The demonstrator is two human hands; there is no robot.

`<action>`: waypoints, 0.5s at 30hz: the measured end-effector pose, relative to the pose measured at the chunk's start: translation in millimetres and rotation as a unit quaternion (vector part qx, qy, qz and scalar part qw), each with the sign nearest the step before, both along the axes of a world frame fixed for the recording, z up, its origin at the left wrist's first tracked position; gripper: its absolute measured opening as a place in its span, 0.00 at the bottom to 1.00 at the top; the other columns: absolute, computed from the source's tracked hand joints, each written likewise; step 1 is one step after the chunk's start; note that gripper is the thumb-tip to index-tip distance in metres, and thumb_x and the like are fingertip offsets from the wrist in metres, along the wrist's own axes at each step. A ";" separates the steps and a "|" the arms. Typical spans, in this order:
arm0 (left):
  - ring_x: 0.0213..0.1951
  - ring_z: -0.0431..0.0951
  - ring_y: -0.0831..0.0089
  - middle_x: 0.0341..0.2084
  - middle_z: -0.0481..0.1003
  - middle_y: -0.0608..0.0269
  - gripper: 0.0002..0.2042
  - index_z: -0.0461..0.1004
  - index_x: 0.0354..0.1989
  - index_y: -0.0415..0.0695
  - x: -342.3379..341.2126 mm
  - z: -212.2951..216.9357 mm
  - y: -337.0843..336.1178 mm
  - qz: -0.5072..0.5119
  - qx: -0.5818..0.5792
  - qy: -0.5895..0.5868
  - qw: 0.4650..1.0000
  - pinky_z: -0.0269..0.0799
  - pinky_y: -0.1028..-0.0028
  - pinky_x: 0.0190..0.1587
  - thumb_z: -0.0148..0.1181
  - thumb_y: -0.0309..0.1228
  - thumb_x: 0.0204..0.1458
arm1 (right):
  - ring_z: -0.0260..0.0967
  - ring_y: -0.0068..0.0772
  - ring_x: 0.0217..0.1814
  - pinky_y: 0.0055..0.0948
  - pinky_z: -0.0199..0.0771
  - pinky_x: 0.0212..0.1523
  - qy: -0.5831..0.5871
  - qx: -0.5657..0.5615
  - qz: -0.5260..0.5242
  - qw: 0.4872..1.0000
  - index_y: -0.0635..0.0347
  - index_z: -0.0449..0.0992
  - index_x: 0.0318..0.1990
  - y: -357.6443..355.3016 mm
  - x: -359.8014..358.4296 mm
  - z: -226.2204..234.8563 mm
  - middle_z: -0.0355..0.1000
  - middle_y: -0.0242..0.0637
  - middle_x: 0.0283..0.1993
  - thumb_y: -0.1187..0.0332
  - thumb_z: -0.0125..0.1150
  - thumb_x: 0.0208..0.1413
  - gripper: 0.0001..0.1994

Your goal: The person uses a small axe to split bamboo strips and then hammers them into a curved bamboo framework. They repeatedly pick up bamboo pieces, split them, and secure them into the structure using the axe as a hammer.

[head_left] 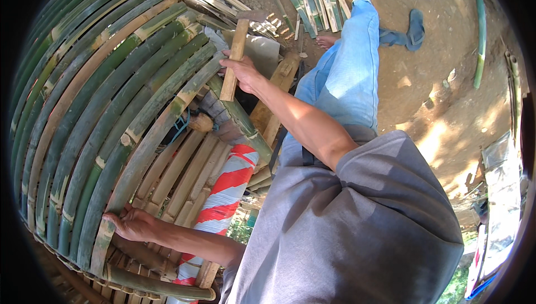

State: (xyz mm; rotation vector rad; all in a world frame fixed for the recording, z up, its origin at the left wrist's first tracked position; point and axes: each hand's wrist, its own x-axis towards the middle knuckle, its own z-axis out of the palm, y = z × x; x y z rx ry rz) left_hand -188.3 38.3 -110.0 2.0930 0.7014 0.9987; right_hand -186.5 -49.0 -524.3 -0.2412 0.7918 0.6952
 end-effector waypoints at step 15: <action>0.58 0.67 0.53 0.58 0.64 0.40 0.26 0.63 0.55 0.23 -6.0 7.6 16.5 -0.020 -0.025 0.008 0.999 0.62 0.54 0.62 0.57 0.37 0.60 | 0.67 0.36 0.51 0.34 0.72 0.50 -0.095 0.021 0.054 0.994 0.59 0.64 0.64 -9.5 0.0 -5.2 0.64 0.42 0.59 0.68 0.66 0.54 0.30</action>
